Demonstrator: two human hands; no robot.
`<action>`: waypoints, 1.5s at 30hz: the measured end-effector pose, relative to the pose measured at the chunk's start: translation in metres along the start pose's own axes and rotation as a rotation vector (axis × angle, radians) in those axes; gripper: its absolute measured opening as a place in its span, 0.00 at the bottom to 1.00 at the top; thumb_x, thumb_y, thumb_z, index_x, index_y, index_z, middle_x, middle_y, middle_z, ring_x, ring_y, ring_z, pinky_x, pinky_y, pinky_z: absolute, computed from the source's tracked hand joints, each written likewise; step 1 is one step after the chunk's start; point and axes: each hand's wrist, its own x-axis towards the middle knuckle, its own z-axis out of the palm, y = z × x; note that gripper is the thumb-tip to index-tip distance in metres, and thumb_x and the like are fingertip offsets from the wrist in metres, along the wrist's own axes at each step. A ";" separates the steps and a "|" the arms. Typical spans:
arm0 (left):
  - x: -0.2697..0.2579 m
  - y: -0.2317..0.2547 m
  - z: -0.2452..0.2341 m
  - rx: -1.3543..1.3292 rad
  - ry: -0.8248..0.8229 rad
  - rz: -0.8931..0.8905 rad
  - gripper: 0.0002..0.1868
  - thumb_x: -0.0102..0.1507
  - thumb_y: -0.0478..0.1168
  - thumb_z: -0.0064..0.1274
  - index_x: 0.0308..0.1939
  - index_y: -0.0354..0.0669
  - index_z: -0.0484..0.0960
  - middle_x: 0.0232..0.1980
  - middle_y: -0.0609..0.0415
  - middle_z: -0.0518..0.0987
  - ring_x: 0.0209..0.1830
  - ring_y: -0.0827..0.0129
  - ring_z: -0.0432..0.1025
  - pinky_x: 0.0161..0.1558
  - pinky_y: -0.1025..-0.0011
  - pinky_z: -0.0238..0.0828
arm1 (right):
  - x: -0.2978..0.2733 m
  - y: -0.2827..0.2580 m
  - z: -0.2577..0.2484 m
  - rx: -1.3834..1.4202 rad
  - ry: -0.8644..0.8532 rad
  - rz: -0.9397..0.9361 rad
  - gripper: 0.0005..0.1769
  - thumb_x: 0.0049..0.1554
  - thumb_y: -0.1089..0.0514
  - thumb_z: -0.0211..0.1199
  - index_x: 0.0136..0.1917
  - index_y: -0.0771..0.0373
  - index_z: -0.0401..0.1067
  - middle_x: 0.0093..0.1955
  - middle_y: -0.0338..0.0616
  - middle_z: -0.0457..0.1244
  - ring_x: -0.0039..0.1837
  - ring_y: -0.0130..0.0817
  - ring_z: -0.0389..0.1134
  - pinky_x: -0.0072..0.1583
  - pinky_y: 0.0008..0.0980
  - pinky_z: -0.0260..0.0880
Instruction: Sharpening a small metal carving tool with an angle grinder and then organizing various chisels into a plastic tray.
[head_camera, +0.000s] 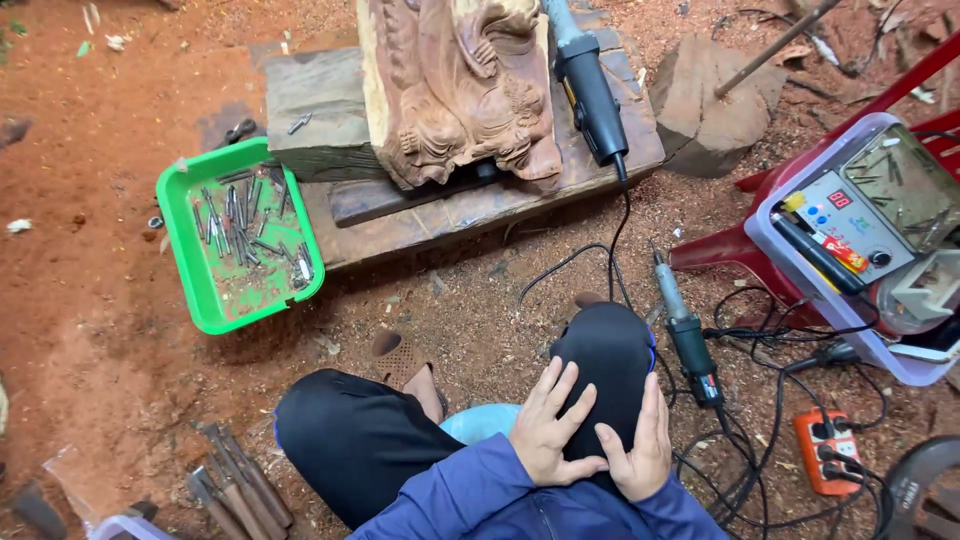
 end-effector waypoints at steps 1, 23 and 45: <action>0.000 0.003 -0.004 -0.009 0.010 0.004 0.49 0.66 0.69 0.51 0.81 0.48 0.55 0.83 0.32 0.52 0.83 0.26 0.46 0.77 0.34 0.52 | 0.002 -0.003 -0.002 -0.013 0.001 -0.005 0.55 0.56 0.40 0.58 0.83 0.71 0.40 0.85 0.65 0.42 0.83 0.60 0.45 0.79 0.50 0.46; -0.041 -0.017 -0.074 -0.439 -0.162 -0.742 0.28 0.60 0.55 0.52 0.64 0.57 0.75 0.59 0.56 0.75 0.49 0.61 0.78 0.50 0.55 0.70 | 0.161 -0.111 0.002 -0.213 -0.172 -0.085 0.41 0.53 0.51 0.67 0.76 0.69 0.64 0.72 0.62 0.61 0.71 0.56 0.61 0.71 0.48 0.57; -0.002 -0.056 -0.029 -0.303 -0.231 -1.158 0.14 0.59 0.50 0.59 0.49 0.60 0.83 0.42 0.70 0.84 0.35 0.80 0.76 0.45 0.74 0.73 | 0.545 -0.068 0.053 -0.404 -0.384 0.398 0.49 0.48 0.27 0.68 0.67 0.65 0.67 0.68 0.63 0.63 0.69 0.63 0.62 0.65 0.58 0.64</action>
